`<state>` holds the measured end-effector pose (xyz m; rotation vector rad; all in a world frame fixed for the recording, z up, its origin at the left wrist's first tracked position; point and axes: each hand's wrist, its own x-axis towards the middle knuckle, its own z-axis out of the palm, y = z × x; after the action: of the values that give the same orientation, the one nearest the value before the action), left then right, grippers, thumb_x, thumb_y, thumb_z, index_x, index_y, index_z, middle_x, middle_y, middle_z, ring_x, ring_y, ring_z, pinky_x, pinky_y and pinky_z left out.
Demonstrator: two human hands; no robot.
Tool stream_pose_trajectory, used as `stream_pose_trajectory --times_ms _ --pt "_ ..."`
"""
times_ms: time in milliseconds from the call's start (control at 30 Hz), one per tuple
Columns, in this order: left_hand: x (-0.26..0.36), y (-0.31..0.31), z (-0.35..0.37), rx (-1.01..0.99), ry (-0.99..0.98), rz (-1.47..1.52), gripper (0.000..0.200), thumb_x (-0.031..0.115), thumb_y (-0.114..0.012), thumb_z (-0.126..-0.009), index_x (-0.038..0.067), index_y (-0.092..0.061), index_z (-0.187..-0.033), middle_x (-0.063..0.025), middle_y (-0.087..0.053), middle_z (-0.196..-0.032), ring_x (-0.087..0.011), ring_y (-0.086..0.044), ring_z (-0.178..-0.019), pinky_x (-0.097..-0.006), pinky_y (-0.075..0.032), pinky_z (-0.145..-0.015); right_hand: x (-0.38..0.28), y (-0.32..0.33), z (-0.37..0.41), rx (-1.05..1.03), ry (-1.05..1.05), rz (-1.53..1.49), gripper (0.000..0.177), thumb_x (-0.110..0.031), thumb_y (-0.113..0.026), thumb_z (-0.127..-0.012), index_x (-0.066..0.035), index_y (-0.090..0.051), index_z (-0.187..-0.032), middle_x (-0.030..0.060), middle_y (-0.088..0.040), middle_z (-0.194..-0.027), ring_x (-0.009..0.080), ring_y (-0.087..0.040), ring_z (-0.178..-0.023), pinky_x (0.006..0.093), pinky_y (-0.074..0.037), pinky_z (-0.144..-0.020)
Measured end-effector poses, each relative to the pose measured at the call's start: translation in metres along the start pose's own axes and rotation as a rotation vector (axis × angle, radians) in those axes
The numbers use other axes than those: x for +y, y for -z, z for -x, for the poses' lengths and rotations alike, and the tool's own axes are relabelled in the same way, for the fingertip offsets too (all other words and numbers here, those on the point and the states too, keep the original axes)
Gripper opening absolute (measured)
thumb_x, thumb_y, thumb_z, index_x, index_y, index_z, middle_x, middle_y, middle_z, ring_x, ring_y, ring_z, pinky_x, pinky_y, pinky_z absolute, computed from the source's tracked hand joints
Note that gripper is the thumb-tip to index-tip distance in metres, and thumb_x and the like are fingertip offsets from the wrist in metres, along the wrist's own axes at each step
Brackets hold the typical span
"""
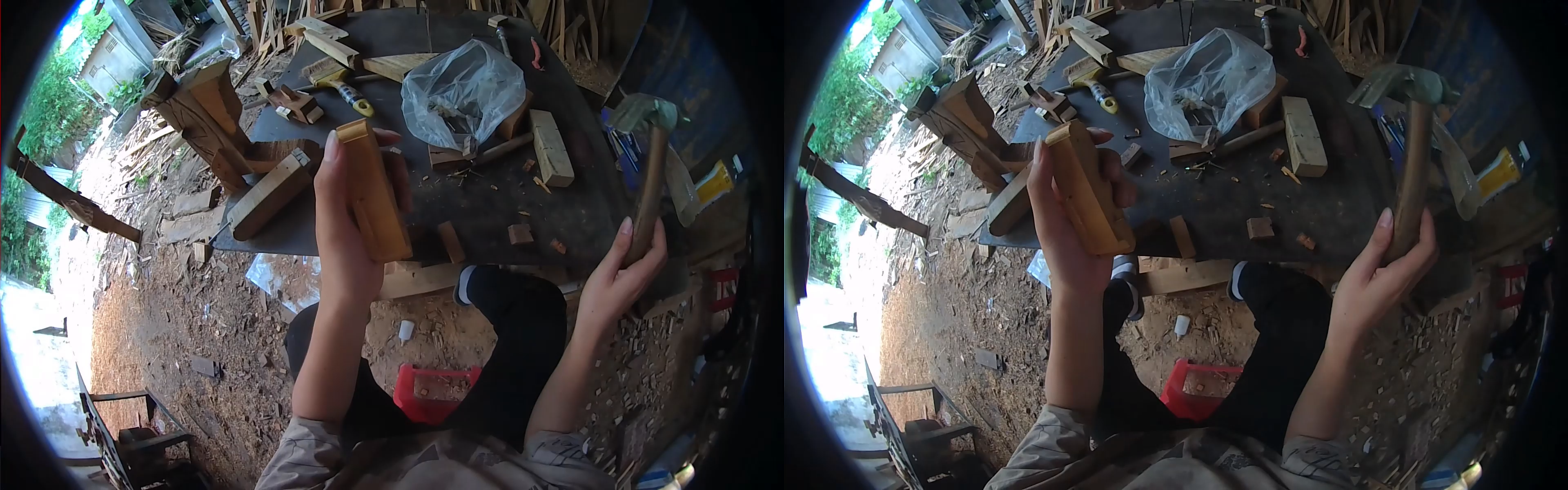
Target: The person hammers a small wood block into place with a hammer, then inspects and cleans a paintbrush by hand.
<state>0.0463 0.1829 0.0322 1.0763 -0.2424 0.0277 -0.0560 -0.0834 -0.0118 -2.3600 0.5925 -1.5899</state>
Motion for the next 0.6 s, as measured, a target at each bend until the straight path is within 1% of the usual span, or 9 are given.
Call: stream_pose_trajectory --times_ms 33,100,133,233,300,333,433,500,600 --pt "0.000 -0.001 0.000 0.003 0.001 0.000 0.060 0.060 -0.041 -0.106 0.006 -0.065 -0.118 -0.0047 -0.062 -0.086 -0.0116 -0.058 -0.071 -0.0244 -0.046 -0.062 0.003 -0.002 0.003 0.010 -0.029 -0.085 0.045 -0.023 -0.062 -0.108 0.003 -0.050 -0.143 0.0231 -0.059 -0.132 0.0356 -0.062 -0.121 0.0462 -0.049 -0.101" --pt "0.001 0.000 0.001 -0.018 0.008 0.031 0.060 0.057 -0.041 -0.108 0.003 -0.063 -0.118 -0.0072 -0.062 -0.088 -0.0149 -0.058 -0.074 -0.0285 -0.047 -0.067 0.009 -0.005 0.009 0.028 -0.084 -0.250 0.046 -0.022 -0.061 -0.108 0.004 -0.048 -0.145 0.0233 -0.059 -0.136 0.0345 -0.062 -0.125 0.0456 -0.049 -0.103" --pt "0.002 0.000 0.002 -0.028 0.010 0.047 0.059 0.055 -0.041 -0.109 0.001 -0.063 -0.119 -0.0085 -0.061 -0.089 -0.0166 -0.057 -0.076 -0.0306 -0.047 -0.069 0.008 -0.005 0.009 0.038 -0.072 -0.259 0.047 -0.021 -0.061 -0.109 0.004 -0.047 -0.146 0.0233 -0.058 -0.138 0.0340 -0.061 -0.126 0.0451 -0.048 -0.104" --pt "-0.001 0.000 0.001 -0.065 -0.025 0.022 0.060 0.055 -0.040 -0.109 0.001 -0.063 -0.121 -0.0086 -0.063 -0.093 -0.0165 -0.061 -0.080 -0.0315 -0.050 -0.073 0.001 -0.006 0.012 0.045 -0.038 -0.297 0.048 -0.018 -0.060 -0.109 0.004 -0.045 -0.150 0.0232 -0.056 -0.144 0.0315 -0.059 -0.130 0.0425 -0.046 -0.108" --pt "-0.002 -0.005 0.002 -0.028 -0.024 0.041 0.061 0.057 -0.043 -0.107 0.002 -0.065 -0.121 -0.0072 -0.066 -0.097 -0.0144 -0.062 -0.087 -0.0295 -0.050 -0.081 -0.005 -0.005 0.020 0.028 -0.017 -0.332 0.049 -0.016 -0.059 -0.110 0.004 -0.044 -0.152 0.0228 -0.054 -0.147 0.0285 -0.057 -0.132 0.0395 -0.045 -0.110" --pt "-0.003 -0.007 0.002 -0.007 -0.023 0.049 0.061 0.058 -0.044 -0.107 0.002 -0.066 -0.121 -0.0065 -0.067 -0.100 -0.0133 -0.063 -0.091 -0.0285 -0.050 -0.085 -0.006 -0.005 0.024 0.014 -0.005 -0.346 0.050 -0.015 -0.059 -0.109 0.004 -0.044 -0.152 0.0227 -0.054 -0.148 0.0288 -0.057 -0.133 0.0396 -0.045 -0.110" --pt "-0.001 -0.010 0.005 -0.009 -0.025 0.017 0.062 0.056 -0.046 -0.107 0.001 -0.067 -0.123 -0.0075 -0.069 -0.109 -0.0140 -0.063 -0.098 -0.0301 -0.049 -0.092 -0.010 -0.001 0.035 -0.040 0.040 -0.355 0.051 -0.013 -0.060 -0.108 0.005 -0.043 -0.152 0.0225 -0.053 -0.149 0.0297 -0.056 -0.134 0.0399 -0.044 -0.111" --pt "-0.001 -0.009 0.005 -0.020 -0.026 -0.002 0.062 0.056 -0.046 -0.107 0.000 -0.068 -0.123 -0.0078 -0.070 -0.111 -0.0141 -0.063 -0.098 -0.0301 -0.049 -0.092 -0.015 0.001 0.039 -0.074 0.093 -0.321 0.051 -0.012 -0.061 -0.108 0.005 -0.043 -0.152 0.0224 -0.053 -0.150 0.0305 -0.056 -0.135 0.0402 -0.045 -0.111" --pt "-0.001 -0.009 0.006 -0.039 -0.048 -0.060 0.063 0.056 -0.045 -0.108 -0.001 -0.068 -0.123 -0.0080 -0.070 -0.112 -0.0136 -0.063 -0.098 -0.0298 -0.048 -0.093 -0.023 0.004 0.047 -0.155 0.147 -0.386 0.052 -0.012 -0.062 -0.106 0.005 -0.044 -0.152 0.0217 -0.055 -0.148 0.0313 -0.057 -0.134 0.0409 -0.046 -0.111"
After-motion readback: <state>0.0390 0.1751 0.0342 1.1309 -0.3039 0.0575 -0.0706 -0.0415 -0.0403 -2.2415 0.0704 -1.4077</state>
